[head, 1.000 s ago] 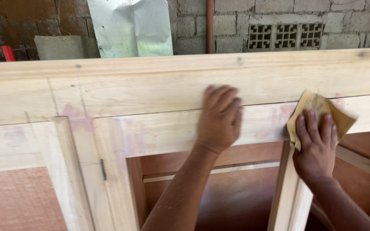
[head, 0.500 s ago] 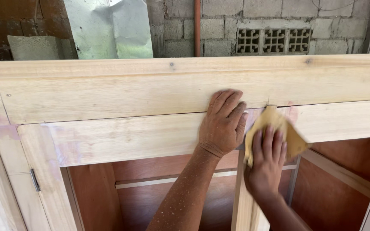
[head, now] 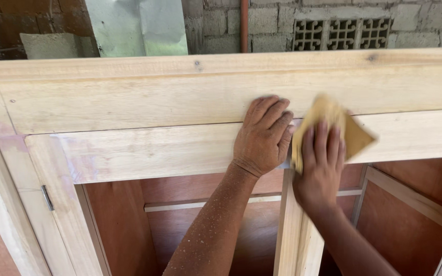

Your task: The person sands the top rail and frame of a wooden cabinet with a sheet of sandpaper held by hand, rubbing back and forth along the wood. They work along the length of the rail, then sand the vertical stiles and corner edges of the frame, steadying the cabinet with the other hand.

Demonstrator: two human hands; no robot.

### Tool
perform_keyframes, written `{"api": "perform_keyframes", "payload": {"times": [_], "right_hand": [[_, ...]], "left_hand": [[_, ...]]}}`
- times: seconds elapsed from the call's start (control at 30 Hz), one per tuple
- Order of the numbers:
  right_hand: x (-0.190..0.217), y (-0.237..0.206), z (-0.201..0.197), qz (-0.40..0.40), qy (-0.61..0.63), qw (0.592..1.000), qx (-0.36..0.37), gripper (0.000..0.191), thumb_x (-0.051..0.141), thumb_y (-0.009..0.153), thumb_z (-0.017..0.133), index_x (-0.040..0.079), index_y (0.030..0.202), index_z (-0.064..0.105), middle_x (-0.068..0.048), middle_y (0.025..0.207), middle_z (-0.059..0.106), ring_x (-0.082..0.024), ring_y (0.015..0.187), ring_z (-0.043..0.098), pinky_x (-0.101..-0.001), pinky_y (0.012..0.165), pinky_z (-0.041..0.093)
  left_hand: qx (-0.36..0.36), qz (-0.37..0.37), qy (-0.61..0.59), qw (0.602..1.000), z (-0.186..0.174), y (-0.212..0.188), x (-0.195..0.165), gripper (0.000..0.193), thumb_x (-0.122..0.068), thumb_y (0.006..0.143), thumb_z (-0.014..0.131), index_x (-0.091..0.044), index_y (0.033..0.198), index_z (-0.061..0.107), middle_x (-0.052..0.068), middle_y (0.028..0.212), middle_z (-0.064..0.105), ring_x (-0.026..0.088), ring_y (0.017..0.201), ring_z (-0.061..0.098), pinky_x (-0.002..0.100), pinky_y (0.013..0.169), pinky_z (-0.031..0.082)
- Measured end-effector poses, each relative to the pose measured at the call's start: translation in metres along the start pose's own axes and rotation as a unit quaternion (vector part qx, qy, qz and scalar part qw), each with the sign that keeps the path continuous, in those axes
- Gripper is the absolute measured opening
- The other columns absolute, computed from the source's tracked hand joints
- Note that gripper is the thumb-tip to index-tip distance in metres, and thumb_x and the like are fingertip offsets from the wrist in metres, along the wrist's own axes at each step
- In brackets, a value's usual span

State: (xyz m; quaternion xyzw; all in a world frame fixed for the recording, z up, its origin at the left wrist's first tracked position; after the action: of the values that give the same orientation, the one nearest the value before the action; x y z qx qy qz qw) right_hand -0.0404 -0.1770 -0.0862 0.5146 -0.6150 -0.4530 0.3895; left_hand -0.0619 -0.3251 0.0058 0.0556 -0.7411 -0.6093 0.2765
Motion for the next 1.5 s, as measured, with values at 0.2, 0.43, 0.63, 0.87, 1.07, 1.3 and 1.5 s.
{"api": "perform_keyframes", "payload": {"times": [0.2, 0.43, 0.63, 0.87, 1.07, 1.3, 1.5], "right_hand": [[0.017, -0.039, -0.014, 0.003, 0.082, 0.996, -0.031, 0.077, 0.006, 0.085, 0.057, 0.001, 0.158, 0.033, -0.028, 0.168, 0.018, -0.047, 0.157, 0.012, -0.0628, 0.125, 0.011], [0.026, 0.012, -0.012, 0.030, 0.079, 0.994, -0.073, 0.074, 0.003, 0.086, 0.053, 0.000, 0.159, 0.041, -0.027, 0.170, 0.024, -0.049, 0.158, 0.018, -0.0627, 0.128, 0.013], [0.015, -0.072, -0.012, 0.105, 0.113, 0.988, -0.030, 0.054, 0.006, 0.081, 0.062, 0.021, 0.131, 0.073, -0.008, 0.125, 0.063, -0.032, 0.118, 0.059, -0.0446, 0.104, 0.051], [0.011, -0.001, -0.012, 0.108, 0.133, 0.981, -0.087, 0.016, 0.020, 0.100, 0.067, 0.008, 0.110, 0.068, -0.017, 0.087, 0.072, -0.036, 0.070, 0.072, -0.0472, 0.066, 0.058], [0.010, 0.049, -0.010, 0.162, 0.129, 0.973, -0.102, 0.014, 0.020, 0.106, 0.065, 0.007, 0.109, 0.063, -0.016, 0.078, 0.071, -0.037, 0.070, 0.072, -0.0471, 0.069, 0.058], [0.018, -0.036, 0.003, 0.120, 0.149, 0.975, -0.112, 0.011, 0.013, 0.096, 0.066, 0.013, 0.106, 0.065, -0.013, 0.075, 0.070, -0.031, 0.065, 0.071, -0.0432, 0.063, 0.058], [0.009, -0.002, 0.004, 0.147, 0.155, 0.971, -0.108, 0.005, 0.013, 0.098, 0.066, 0.009, 0.098, 0.063, -0.014, 0.071, 0.067, -0.031, 0.064, 0.069, -0.0424, 0.062, 0.056]], "left_hand": [[0.010, 0.000, 0.022, 1.000, -0.002, 0.000, -0.001, 0.029, -0.025, 0.100, 0.062, -0.002, 0.112, 0.073, 0.012, 0.138, 0.063, 0.028, 0.139, 0.049, 0.049, 0.128, 0.034], [0.012, 0.003, 0.021, 1.000, -0.003, -0.001, 0.006, 0.028, -0.025, 0.100, 0.061, -0.002, 0.113, 0.072, 0.012, 0.139, 0.062, 0.029, 0.140, 0.049, 0.049, 0.128, 0.034], [0.011, 0.010, 0.010, 1.000, -0.007, -0.003, 0.009, 0.029, -0.026, 0.099, 0.063, -0.002, 0.113, 0.072, 0.012, 0.139, 0.062, 0.029, 0.139, 0.049, 0.049, 0.127, 0.035], [0.002, 0.015, -0.012, 1.000, -0.012, -0.005, 0.013, 0.028, -0.025, 0.096, 0.064, -0.001, 0.109, 0.072, 0.013, 0.135, 0.064, 0.030, 0.136, 0.052, 0.049, 0.126, 0.036], [0.012, 0.005, -0.012, 1.000, -0.011, -0.005, 0.016, 0.025, -0.025, 0.099, 0.064, -0.003, 0.108, 0.073, 0.012, 0.134, 0.065, 0.029, 0.138, 0.051, 0.049, 0.127, 0.036], [0.016, 0.014, -0.004, 1.000, -0.011, -0.008, 0.016, 0.026, -0.025, 0.097, 0.064, -0.003, 0.108, 0.073, 0.012, 0.134, 0.065, 0.029, 0.137, 0.050, 0.049, 0.126, 0.034], [0.021, 0.014, 0.004, 1.000, -0.010, -0.007, 0.015, 0.026, -0.024, 0.098, 0.063, -0.003, 0.108, 0.073, 0.012, 0.133, 0.065, 0.029, 0.138, 0.050, 0.049, 0.127, 0.034]]}}
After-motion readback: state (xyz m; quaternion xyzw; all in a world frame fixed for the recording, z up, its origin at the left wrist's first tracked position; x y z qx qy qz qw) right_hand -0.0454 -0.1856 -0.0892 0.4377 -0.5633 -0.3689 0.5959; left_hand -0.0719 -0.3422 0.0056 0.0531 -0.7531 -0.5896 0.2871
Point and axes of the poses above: each hand's wrist, its own y-axis towards the middle knuckle, its own z-axis out of the palm, x = y × z, the point moved 3 cm from there along y, towards the middle knuckle
